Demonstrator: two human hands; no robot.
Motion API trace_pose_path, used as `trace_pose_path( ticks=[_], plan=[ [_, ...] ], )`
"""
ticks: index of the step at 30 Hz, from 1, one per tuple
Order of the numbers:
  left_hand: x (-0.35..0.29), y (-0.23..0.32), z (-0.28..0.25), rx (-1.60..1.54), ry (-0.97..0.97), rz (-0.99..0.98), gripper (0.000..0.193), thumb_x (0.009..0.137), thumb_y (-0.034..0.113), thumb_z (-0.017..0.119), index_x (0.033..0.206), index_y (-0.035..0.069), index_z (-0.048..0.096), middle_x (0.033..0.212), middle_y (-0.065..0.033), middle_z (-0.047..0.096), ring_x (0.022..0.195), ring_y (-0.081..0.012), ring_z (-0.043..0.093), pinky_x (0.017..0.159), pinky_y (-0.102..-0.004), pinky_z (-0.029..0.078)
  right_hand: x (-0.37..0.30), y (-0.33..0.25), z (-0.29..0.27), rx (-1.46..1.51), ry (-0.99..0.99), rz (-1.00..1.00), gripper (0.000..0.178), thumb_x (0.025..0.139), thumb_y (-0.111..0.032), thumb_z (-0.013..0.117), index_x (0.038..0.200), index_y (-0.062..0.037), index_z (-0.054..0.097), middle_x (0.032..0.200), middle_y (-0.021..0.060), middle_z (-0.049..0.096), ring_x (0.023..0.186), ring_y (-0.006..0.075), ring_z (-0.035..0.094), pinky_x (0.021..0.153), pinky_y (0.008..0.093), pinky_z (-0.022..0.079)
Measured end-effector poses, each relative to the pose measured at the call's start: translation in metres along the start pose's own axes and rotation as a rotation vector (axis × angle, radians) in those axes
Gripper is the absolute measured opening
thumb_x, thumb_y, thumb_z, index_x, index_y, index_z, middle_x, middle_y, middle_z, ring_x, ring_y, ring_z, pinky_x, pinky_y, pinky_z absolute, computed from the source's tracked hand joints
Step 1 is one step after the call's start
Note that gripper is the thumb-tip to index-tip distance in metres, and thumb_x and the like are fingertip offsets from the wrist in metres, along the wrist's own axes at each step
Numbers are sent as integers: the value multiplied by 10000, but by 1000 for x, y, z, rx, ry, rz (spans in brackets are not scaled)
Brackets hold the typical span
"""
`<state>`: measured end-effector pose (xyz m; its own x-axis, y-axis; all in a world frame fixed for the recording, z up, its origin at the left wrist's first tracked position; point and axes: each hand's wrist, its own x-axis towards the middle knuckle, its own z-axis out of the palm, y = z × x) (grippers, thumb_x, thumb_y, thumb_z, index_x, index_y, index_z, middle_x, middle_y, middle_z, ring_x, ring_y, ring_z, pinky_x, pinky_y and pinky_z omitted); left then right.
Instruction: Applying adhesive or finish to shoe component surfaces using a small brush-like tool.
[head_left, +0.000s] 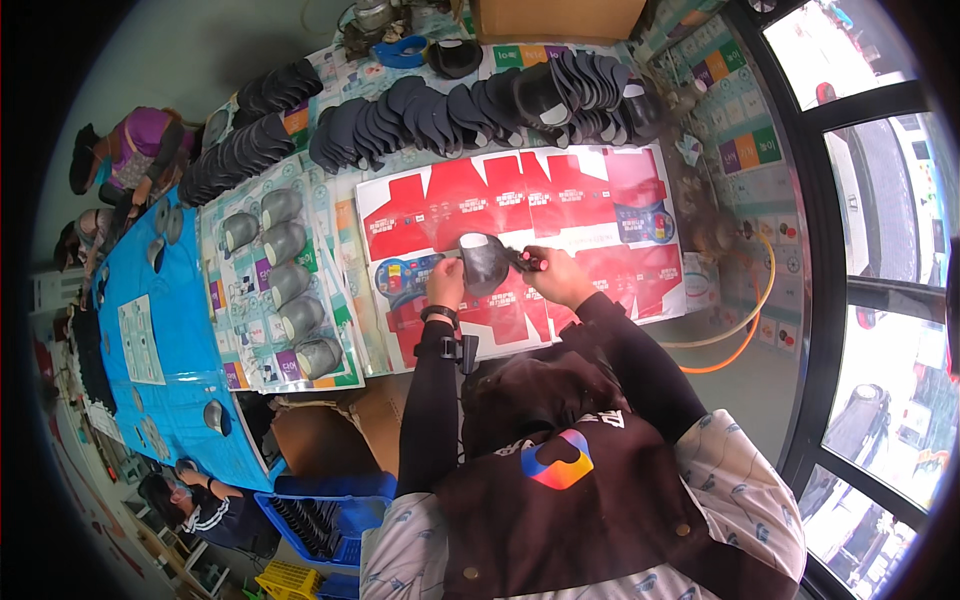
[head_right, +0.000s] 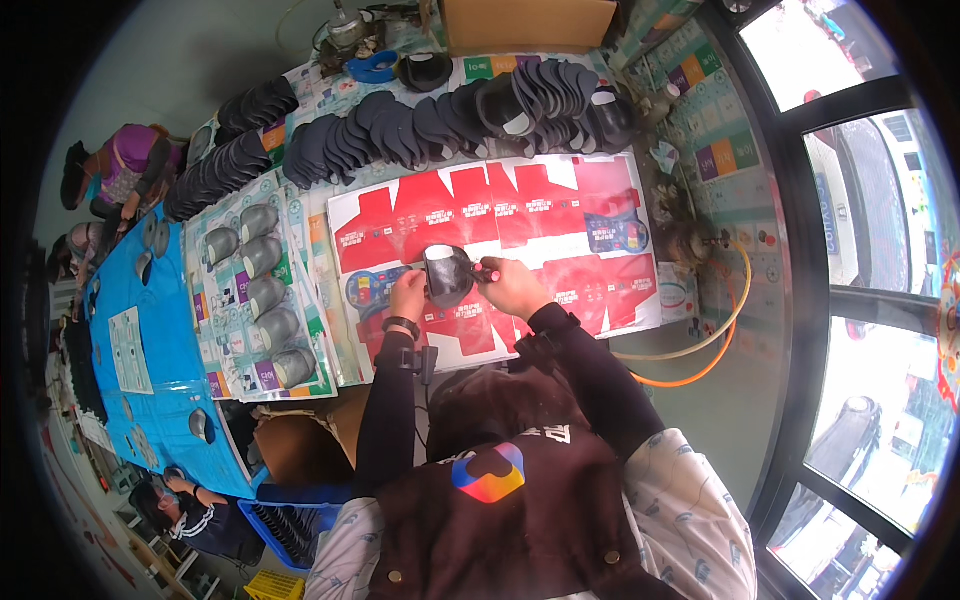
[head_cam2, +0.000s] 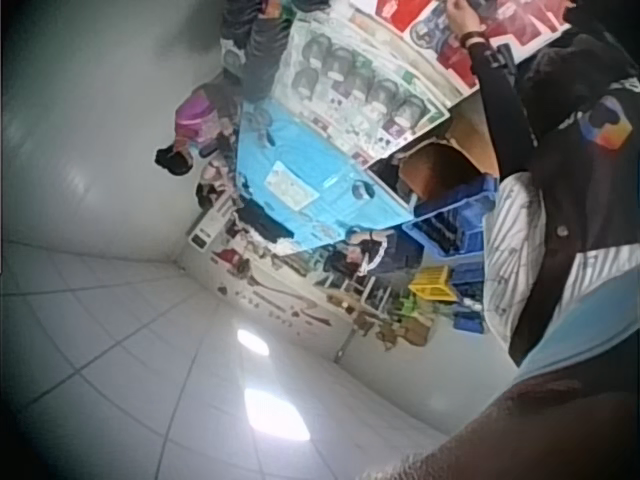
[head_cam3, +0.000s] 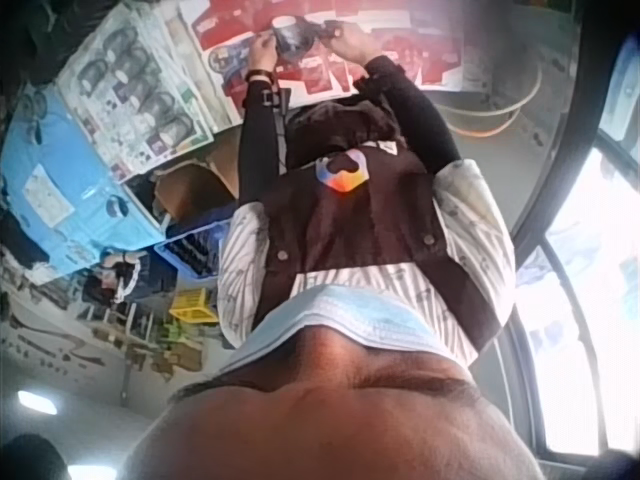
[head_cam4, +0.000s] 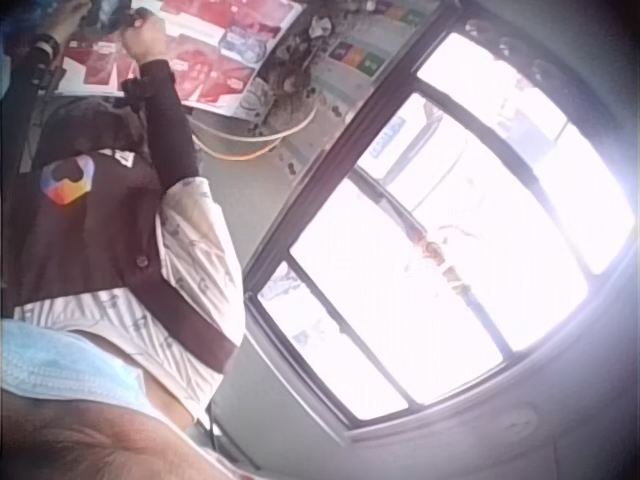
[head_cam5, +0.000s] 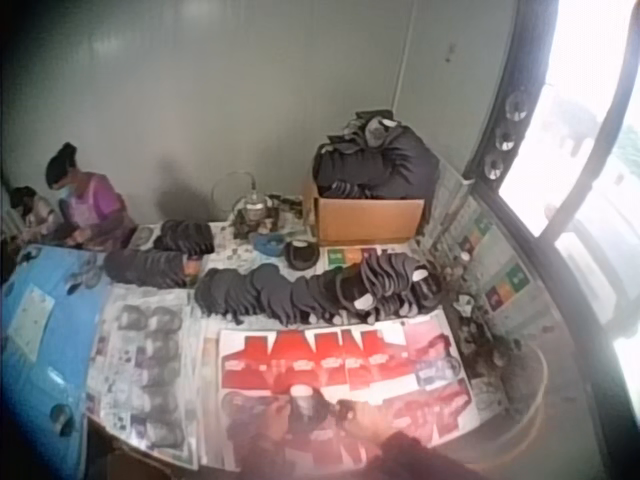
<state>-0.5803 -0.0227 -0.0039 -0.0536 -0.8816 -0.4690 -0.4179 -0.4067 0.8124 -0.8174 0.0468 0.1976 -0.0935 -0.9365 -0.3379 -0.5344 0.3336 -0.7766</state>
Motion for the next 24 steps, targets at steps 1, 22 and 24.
trace_pose_path(
  ticks=[1,22,24],
  plan=[
    [0,0,0,3,-8,-5,351,971,332,665,1121,22,731,990,-143,777,923,-260,752,811,-371,560,0,0,0,7,66,50,253,879,-223,609,991,-18,707,902,284,683,906,498,647,763,529,516],
    [-6,17,-8,-10,31,43,328,988,318,657,1085,11,723,962,-128,771,912,-223,742,791,-333,546,-9,12,10,14,-109,77,277,878,-237,651,1028,-16,725,902,289,681,896,488,650,765,495,529],
    [-6,16,-7,-5,33,57,335,966,326,686,1091,18,728,966,-126,772,913,-236,745,802,-339,549,-11,14,11,26,-168,21,290,877,-238,648,1055,-25,730,913,283,687,905,486,652,784,500,531]
  ],
)
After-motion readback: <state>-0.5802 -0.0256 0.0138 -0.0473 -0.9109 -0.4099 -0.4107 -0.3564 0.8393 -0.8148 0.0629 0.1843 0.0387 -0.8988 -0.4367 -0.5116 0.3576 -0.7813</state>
